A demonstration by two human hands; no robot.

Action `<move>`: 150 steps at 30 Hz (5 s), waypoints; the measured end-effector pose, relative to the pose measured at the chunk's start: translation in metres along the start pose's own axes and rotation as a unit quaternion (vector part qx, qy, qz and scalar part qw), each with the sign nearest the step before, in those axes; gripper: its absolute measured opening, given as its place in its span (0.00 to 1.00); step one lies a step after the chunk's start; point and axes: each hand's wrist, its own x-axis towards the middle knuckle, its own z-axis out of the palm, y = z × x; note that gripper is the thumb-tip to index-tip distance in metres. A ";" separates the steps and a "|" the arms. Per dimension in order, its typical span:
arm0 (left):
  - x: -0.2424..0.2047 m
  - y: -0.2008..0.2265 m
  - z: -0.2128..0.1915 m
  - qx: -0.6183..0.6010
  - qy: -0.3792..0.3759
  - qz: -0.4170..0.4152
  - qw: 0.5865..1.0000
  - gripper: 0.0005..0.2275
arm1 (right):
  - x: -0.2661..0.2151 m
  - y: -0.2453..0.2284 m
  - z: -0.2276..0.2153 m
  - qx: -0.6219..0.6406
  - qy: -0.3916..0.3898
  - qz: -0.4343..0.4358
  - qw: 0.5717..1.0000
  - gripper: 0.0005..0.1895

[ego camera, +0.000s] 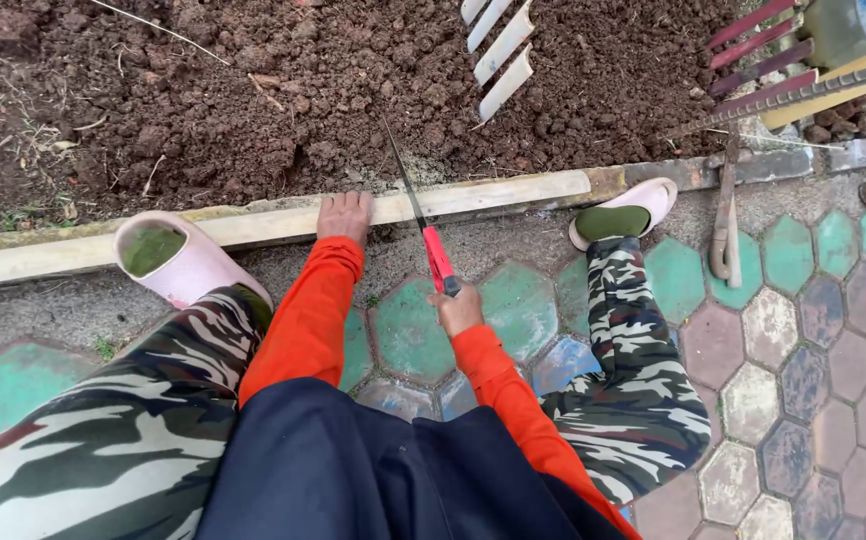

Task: Sawing and hammering bamboo pieces to build a garden border.

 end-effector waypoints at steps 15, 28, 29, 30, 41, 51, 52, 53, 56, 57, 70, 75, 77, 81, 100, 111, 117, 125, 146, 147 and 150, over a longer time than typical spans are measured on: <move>-0.006 0.010 0.043 0.001 0.100 -0.050 0.994 0.03 | -0.002 0.010 0.004 -0.085 0.029 -0.052 0.995 0.07; 0.004 0.011 0.035 0.043 0.103 -0.076 0.991 0.04 | -0.031 0.020 -0.019 -0.019 0.002 -0.043 0.999 0.09; -0.004 0.012 0.032 0.030 0.135 -0.064 0.988 0.03 | -0.050 0.015 -0.023 -0.062 0.013 -0.053 0.997 0.08; -0.010 0.014 0.028 0.015 0.166 -0.053 0.985 0.03 | -0.069 0.010 -0.028 -0.105 0.024 -0.063 0.992 0.09; -0.010 0.011 0.001 0.012 0.112 -0.016 0.993 0.13 | -0.008 0.008 0.001 -0.043 0.006 0.022 0.999 0.08; -0.008 0.007 0.012 0.016 0.196 -0.014 0.980 0.09 | -0.065 0.014 -0.027 -0.051 0.010 0.008 0.999 0.07; -0.012 0.009 0.016 0.014 0.191 -0.014 0.981 0.09 | -0.068 0.015 -0.028 -0.053 0.009 0.014 0.998 0.07; -0.010 0.008 0.017 0.013 0.174 -0.012 0.985 0.11 | -0.067 0.013 -0.027 -0.055 0.009 0.032 0.998 0.08; -0.015 0.014 0.013 0.011 0.154 -0.010 0.988 0.13 | -0.072 0.000 -0.041 -0.030 -0.007 0.067 0.997 0.08; -0.013 0.007 0.007 0.025 0.159 -0.019 0.987 0.14 | -0.067 -0.011 -0.042 0.002 -0.036 0.070 0.997 0.08; 0.000 0.001 0.023 -0.018 0.229 -0.001 0.973 0.05 | -0.015 0.001 -0.013 -0.153 0.036 -0.075 0.985 0.11; -0.008 0.007 0.023 0.028 0.277 0.012 0.960 0.07 | -0.064 0.010 -0.038 0.036 -0.024 0.107 0.993 0.09; -0.005 0.002 0.018 0.009 0.250 0.004 0.968 0.03 | -0.071 0.019 -0.041 -0.024 -0.014 0.066 0.997 0.08; -0.013 0.006 0.003 0.009 0.225 0.007 0.974 0.08 | -0.043 0.000 -0.022 -0.097 0.002 0.007 0.995 0.07; -0.010 0.004 0.015 -0.005 0.270 0.015 0.963 0.01 | 0.048 -0.012 0.018 -0.084 0.024 0.018 0.996 0.04; -0.006 0.003 0.002 -0.017 0.254 0.015 0.967 0.03 | 0.025 0.006 0.006 -0.012 0.017 0.014 1.000 0.07; -0.005 0.004 0.030 0.006 0.146 -0.003 0.989 0.11 | 0.022 0.002 0.008 -0.077 0.034 0.020 0.996 0.10; -0.010 0.005 0.011 -0.003 0.192 0.003 0.981 0.11 | 0.020 -0.012 0.004 -0.086 0.031 0.020 0.996 0.07; -0.004 0.007 0.017 0.015 0.147 0.000 0.989 0.12 | 0.011 0.017 0.002 -0.041 0.006 -0.013 0.999 0.07; -0.008 0.009 0.021 0.011 0.145 -0.006 0.989 0.13 | -0.009 0.031 -0.005 -0.055 0.013 -0.011 0.998 0.06; -0.009 0.006 0.008 -0.009 0.182 0.000 0.983 0.12 | -0.026 0.054 -0.012 -0.006 0.008 0.004 1.000 0.06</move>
